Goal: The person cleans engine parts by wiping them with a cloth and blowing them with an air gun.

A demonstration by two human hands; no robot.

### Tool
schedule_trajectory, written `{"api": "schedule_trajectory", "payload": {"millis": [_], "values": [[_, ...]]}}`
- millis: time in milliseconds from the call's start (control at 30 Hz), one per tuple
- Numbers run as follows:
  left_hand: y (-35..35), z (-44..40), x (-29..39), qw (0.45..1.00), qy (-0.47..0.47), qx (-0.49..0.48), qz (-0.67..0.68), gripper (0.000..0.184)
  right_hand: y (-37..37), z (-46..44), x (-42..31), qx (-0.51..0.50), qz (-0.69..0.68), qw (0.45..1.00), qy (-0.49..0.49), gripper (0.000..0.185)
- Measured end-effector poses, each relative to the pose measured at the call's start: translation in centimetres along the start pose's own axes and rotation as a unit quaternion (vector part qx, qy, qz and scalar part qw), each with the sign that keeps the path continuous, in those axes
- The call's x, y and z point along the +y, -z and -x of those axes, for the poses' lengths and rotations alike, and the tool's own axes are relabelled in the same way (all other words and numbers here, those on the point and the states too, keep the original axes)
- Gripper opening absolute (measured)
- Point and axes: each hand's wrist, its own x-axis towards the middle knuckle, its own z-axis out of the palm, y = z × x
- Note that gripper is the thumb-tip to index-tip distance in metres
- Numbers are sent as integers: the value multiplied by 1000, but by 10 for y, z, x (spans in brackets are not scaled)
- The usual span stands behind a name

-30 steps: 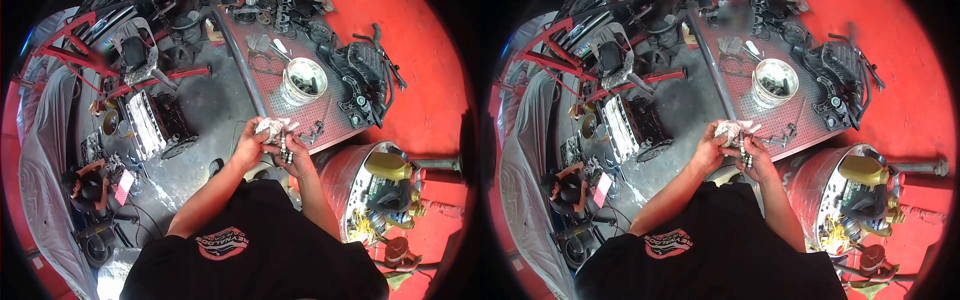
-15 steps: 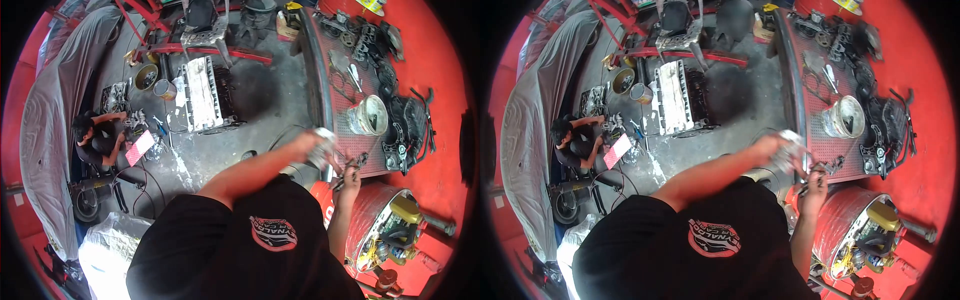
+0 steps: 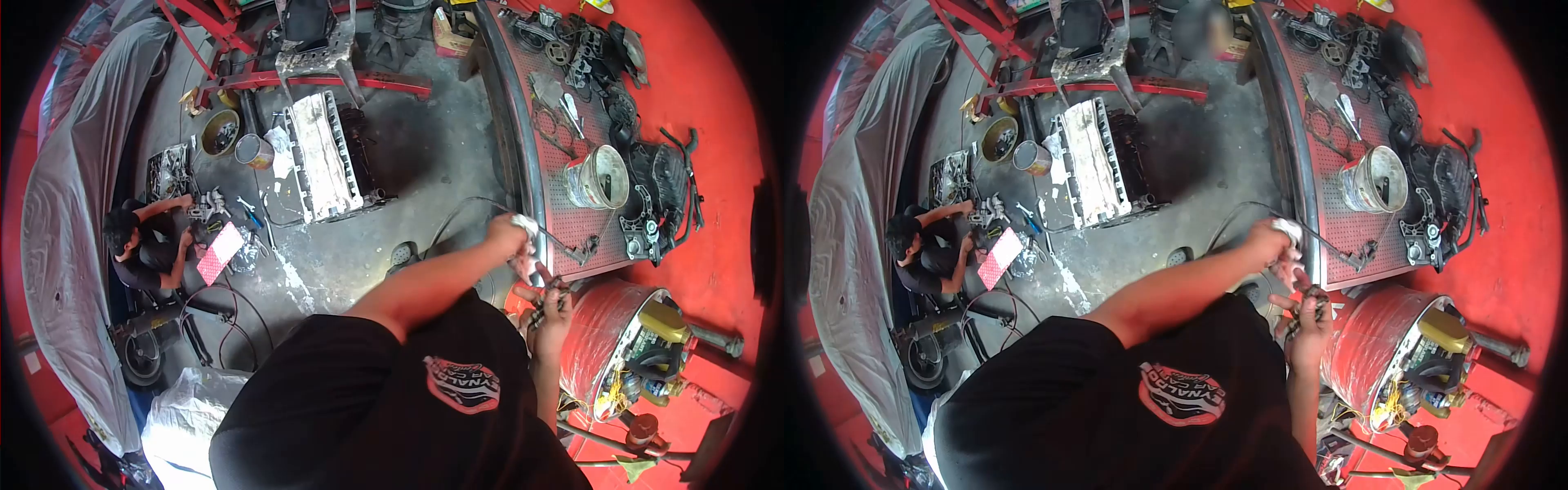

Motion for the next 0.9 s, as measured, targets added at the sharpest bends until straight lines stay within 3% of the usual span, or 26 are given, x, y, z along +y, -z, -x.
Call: {"api": "schedule_trajectory", "payload": {"millis": [33,67,100,167,233,267,333,367,433,500,633,700,767,833,900], "values": [[13,3,11,995,26,-71,72,16,15,-2,-3,-43,-76,995,-55,27],[4,23,23,960,134,-209,130,17,23,-2,-4,-86,-152,978,-111,30],[-8,60,40,910,200,-302,203,17,13,-7,-9,-48,-195,969,-142,31],[-29,44,-19,949,142,-259,109,17,39,-32,27,-21,-155,982,-110,32],[-34,42,-28,970,108,-214,28,21,52,-37,45,-16,-153,981,-117,30],[-29,44,-20,949,-31,-213,-229,23,57,-39,54,34,-133,983,-126,28],[-22,64,13,867,-106,-163,-460,27,70,-39,65,164,-114,968,-151,24],[-12,68,22,853,-138,-138,-484,32,63,-35,49,212,-163,949,-167,22],[14,68,35,841,-197,-74,-498,56,97,-31,61,151,-233,952,-131,22],[32,56,35,817,-228,-12,-529,54,89,-22,43,104,-291,947,-91,20],[-5,78,50,930,-166,-143,-296,37,63,-15,16,106,-337,932,-82,19],[-33,92,40,889,-200,-190,-366,37,55,-14,19,98,-342,932,-73,18],[-57,89,19,798,-375,-233,-410,38,51,-10,24,163,-215,958,-100,18],[-63,88,14,793,-365,-231,-429,41,53,-10,25,171,-227,954,-94,21],[-71,83,13,744,-415,-268,-449,37,55,-8,25,212,-251,940,-87,22]]}}
